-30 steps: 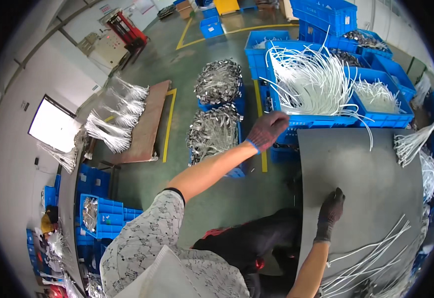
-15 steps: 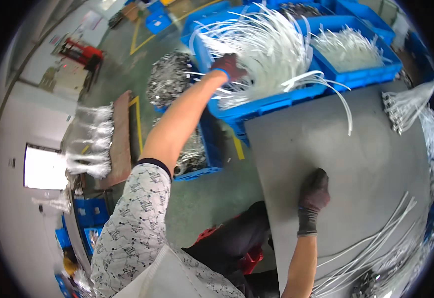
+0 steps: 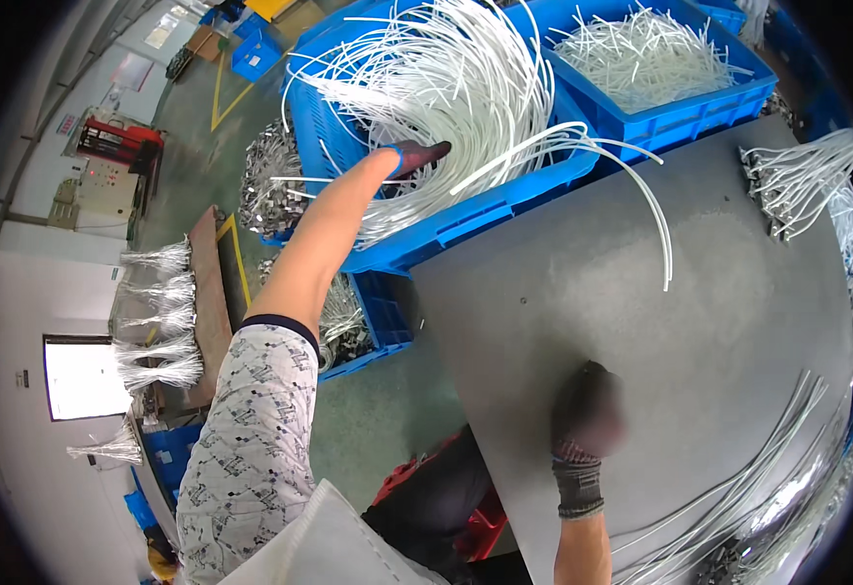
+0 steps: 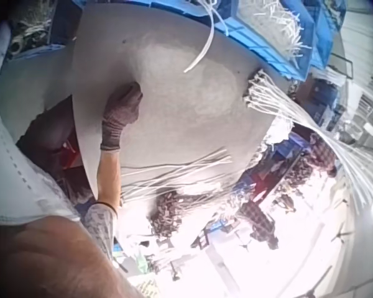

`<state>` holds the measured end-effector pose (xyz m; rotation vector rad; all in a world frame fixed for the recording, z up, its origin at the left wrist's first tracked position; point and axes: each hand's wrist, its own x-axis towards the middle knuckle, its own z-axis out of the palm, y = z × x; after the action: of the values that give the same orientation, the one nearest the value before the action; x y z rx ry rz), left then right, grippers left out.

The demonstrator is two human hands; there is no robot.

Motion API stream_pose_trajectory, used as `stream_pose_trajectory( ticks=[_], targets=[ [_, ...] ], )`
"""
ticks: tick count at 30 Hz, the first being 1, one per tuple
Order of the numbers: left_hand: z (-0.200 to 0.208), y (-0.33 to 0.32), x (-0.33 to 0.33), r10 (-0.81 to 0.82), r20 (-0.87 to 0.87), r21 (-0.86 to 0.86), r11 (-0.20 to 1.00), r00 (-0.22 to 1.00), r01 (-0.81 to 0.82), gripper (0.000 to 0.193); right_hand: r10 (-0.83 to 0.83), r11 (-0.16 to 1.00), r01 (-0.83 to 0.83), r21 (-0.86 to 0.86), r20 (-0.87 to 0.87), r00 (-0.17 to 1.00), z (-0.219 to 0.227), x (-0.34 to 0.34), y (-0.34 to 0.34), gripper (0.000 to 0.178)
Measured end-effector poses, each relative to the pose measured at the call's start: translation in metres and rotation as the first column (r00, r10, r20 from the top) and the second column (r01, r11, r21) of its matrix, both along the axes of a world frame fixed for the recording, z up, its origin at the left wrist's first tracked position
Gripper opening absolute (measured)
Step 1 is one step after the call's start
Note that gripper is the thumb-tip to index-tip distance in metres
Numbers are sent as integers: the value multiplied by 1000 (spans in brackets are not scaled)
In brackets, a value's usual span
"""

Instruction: Sorting and bundling electrical wire harnesses at a manual assembly station.

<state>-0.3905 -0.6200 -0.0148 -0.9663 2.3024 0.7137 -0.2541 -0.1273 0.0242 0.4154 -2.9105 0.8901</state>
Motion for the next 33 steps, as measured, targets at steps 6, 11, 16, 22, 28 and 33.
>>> stream_pose_trajectory(
  ticks=[6,11,16,22,28,33],
  targets=[
    [-74,-5,-7,-11,-166,7,1000,986,13,90,63,998,-64,7,35,997,2,1,-13,14],
    [-33,30,-17,-73,-132,112,990,989,88,81,34,999,-35,30,29,999,0,-4,-2,16],
    [-29,-21,-1,265,-323,256,949,909,-186,69,60,998,-60,5,39,997,2,-2,-9,15],
    [26,-19,2,662,-253,767,582,706,-271,32,58,998,-58,-4,-28,998,-3,-1,-1,17],
    [69,20,19,629,-203,794,555,751,-250,28,55,998,-56,-28,-59,997,-7,2,4,17],
    [95,40,43,599,-275,854,512,752,-96,35,44,994,-47,-99,-33,998,-3,6,1,15]
  ],
)
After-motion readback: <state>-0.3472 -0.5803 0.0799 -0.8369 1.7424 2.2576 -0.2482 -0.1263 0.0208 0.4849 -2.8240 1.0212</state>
